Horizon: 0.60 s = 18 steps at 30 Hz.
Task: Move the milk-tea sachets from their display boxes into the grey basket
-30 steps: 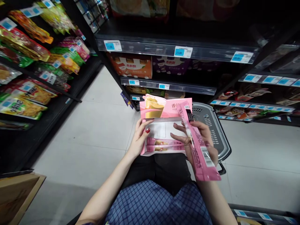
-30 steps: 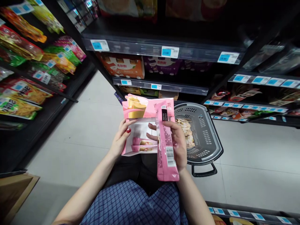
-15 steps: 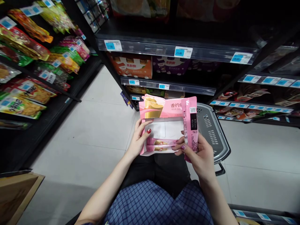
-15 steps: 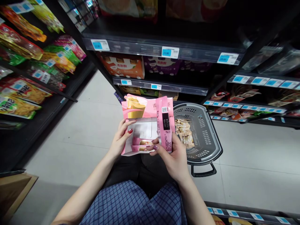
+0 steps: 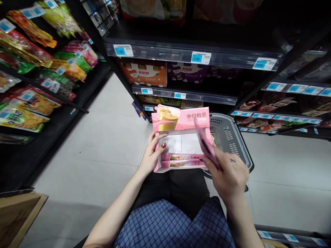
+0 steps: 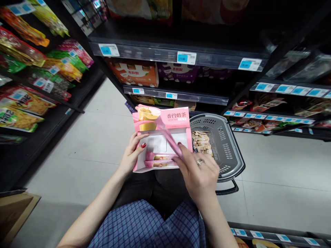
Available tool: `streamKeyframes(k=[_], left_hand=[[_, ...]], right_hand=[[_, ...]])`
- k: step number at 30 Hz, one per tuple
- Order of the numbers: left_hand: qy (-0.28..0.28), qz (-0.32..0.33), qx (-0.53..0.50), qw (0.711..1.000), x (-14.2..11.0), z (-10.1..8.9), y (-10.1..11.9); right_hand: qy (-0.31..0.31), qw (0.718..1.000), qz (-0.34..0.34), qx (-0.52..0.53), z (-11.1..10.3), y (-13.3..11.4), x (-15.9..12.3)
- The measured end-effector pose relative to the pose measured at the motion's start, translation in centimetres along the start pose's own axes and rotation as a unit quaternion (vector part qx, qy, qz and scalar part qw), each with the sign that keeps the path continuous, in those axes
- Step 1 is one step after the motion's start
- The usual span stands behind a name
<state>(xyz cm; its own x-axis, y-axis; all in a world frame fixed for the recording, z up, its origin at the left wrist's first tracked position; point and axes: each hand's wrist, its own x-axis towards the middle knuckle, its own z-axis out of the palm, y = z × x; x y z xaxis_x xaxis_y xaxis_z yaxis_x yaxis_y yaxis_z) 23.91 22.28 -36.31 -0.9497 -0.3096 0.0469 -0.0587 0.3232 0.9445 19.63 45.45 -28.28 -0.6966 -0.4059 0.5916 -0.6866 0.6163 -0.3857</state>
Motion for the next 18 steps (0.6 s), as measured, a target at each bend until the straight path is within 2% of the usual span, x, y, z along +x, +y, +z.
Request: streamKeyframes(k=[2, 4, 8, 10, 12, 14, 15, 16, 18], left_hand=[[0.005, 0.006, -0.013, 1.0, 0.0, 0.1, -0.3], [0.011, 0.007, -0.026, 1.0, 0.0, 0.1, -0.8], [0.006, -0.006, -0.033, 0.999, -0.1, 0.2, -1.4], [0.006, -0.007, -0.031, 0.999, -0.1, 0.2, -1.3], [0.01, -0.01, -0.024, 1.0, -0.1, 0.1, -1.0], [0.011, -0.012, -0.014, 1.0, 0.0, 0.1, -0.5], [0.01, -0.013, -0.011, 1.0, 0.0, 0.1, -0.3], [0.009, -0.012, -0.01, 1.0, 0.1, 0.0, -0.1], [0.009, -0.009, -0.013, 1.0, 0.1, 0.0, 0.1]], right_hand=[[0.011, 0.986, -0.112, -0.121, -0.6, 0.4, 0.3], [0.009, 0.969, -0.177, -0.175, -1.2, 0.5, 0.6], [0.022, 0.938, -0.252, -0.235, -1.8, 0.2, 1.0], [0.012, 0.945, -0.246, -0.216, -1.7, 0.1, 0.8], [0.013, 0.976, -0.173, -0.13, -1.3, 0.2, 0.5], [-0.004, 0.999, -0.024, 0.027, -1.0, 0.3, 0.1], [-0.033, 0.989, 0.064, 0.128, -0.9, 0.3, -0.1], [-0.072, 0.959, 0.147, 0.233, -0.9, 0.2, -0.3], [-0.142, 0.858, 0.262, 0.418, -1.0, 0.1, -0.5]])
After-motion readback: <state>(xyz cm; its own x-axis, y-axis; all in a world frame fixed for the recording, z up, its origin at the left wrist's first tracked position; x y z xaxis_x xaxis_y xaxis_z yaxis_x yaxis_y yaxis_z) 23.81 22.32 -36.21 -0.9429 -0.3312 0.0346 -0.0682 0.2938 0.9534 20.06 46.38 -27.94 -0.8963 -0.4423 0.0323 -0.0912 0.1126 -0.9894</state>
